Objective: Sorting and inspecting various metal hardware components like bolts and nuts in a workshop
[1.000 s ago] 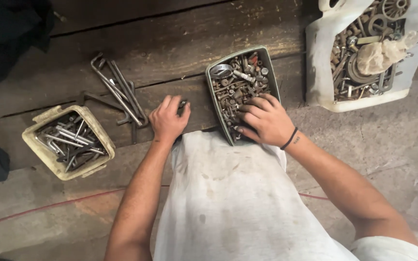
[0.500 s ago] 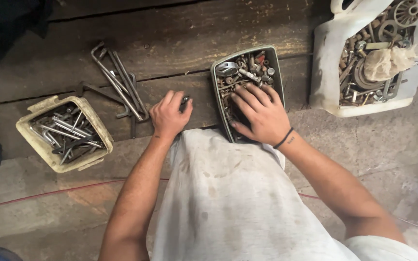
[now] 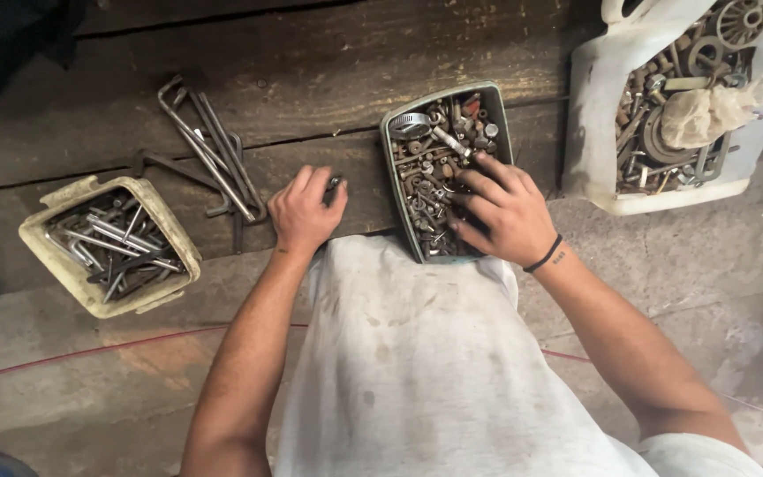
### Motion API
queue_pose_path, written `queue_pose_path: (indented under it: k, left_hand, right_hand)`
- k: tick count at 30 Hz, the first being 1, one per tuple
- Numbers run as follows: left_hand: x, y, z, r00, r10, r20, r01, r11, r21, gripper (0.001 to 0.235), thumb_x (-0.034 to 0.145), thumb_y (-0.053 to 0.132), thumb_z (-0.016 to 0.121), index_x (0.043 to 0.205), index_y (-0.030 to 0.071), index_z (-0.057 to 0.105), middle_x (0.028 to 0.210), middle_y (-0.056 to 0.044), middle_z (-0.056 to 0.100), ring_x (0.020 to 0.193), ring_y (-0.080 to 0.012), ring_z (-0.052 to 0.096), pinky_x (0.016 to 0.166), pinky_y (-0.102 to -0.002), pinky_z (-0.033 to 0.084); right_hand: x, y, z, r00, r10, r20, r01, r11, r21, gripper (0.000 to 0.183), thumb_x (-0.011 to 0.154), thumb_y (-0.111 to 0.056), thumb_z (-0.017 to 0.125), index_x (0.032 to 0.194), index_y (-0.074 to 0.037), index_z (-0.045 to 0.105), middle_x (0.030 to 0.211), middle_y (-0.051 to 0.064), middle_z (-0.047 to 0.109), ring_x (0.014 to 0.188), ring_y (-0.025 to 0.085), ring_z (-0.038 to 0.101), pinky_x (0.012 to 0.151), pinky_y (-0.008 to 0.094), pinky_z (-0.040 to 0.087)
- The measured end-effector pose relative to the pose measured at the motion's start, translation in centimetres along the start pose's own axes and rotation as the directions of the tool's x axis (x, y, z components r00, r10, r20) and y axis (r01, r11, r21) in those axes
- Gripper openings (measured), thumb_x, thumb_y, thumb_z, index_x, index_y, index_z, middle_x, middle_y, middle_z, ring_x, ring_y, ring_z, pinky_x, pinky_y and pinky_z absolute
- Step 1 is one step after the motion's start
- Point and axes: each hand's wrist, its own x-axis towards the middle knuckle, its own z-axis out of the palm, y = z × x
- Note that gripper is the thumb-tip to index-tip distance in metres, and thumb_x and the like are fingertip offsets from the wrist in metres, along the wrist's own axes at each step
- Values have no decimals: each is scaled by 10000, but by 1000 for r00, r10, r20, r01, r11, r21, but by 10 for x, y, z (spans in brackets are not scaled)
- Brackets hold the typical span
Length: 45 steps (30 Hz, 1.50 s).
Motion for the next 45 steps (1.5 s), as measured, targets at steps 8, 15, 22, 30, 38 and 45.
queue_pose_path:
  k: [8, 15, 22, 30, 38, 45]
  left_hand:
    - [0, -2, 1, 1000, 9, -3, -9, 1000, -2, 217, 827, 379, 768, 975, 243, 685, 762, 24, 552, 623, -237, 680, 539, -353, 550]
    - [-4, -4, 5, 1000, 4, -1, -4, 999, 35, 223, 842, 419, 754, 974, 254, 682, 759, 31, 542, 622, -230, 677, 540, -347, 552]
    - [-3, -4, 6, 1000, 4, -7, -4, 1000, 29, 224, 825, 410, 763, 970, 260, 684, 773, 44, 561, 627, -227, 678, 551, -347, 551]
    - [-2, -3, 3, 1000, 2, 2, -2, 1000, 23, 212, 835, 407, 753, 971, 258, 684, 775, 42, 558, 634, -224, 679, 561, -343, 554]
    - [-3, -3, 3, 1000, 12, -4, -12, 999, 35, 221, 829, 405, 762, 977, 260, 683, 771, 44, 552, 636, -215, 679, 561, -335, 554]
    - [1, -2, 0, 1000, 13, 7, -13, 1000, -1, 200, 850, 394, 749, 971, 248, 683, 752, 26, 543, 621, -236, 675, 546, -353, 552]
  right_hand:
    - [-9, 5, 5, 995, 72, -69, -58, 981, 186, 106, 826, -247, 706, 838, -142, 701, 1349, 65, 714, 1325, 372, 608, 1041, 474, 470]
    - [8, -16, -1, 991, 127, -46, -128, 992, -21, 289, 897, -322, 642, 1130, -187, 748, 1393, 65, 669, 1341, 340, 575, 1080, 475, 434]
    - [19, -33, -16, 967, 197, 163, -161, 963, -215, 591, 912, -499, 684, 1449, -260, 634, 1553, 119, 539, 1448, 392, 446, 1143, 554, 355]
    - [11, -25, -22, 968, 250, 38, -233, 940, -249, 291, 945, -473, 710, 1046, -203, 744, 1499, 132, 585, 1388, 373, 530, 1067, 485, 444]
    - [37, -30, -3, 984, 177, 16, -171, 967, -190, 318, 830, -343, 810, 1126, -250, 737, 1475, 85, 602, 1391, 332, 526, 1110, 486, 414]
    - [59, -29, -4, 992, 92, 89, -69, 969, -237, 264, 902, -260, 737, 1163, -227, 721, 1406, 91, 634, 1376, 303, 543, 1098, 485, 407]
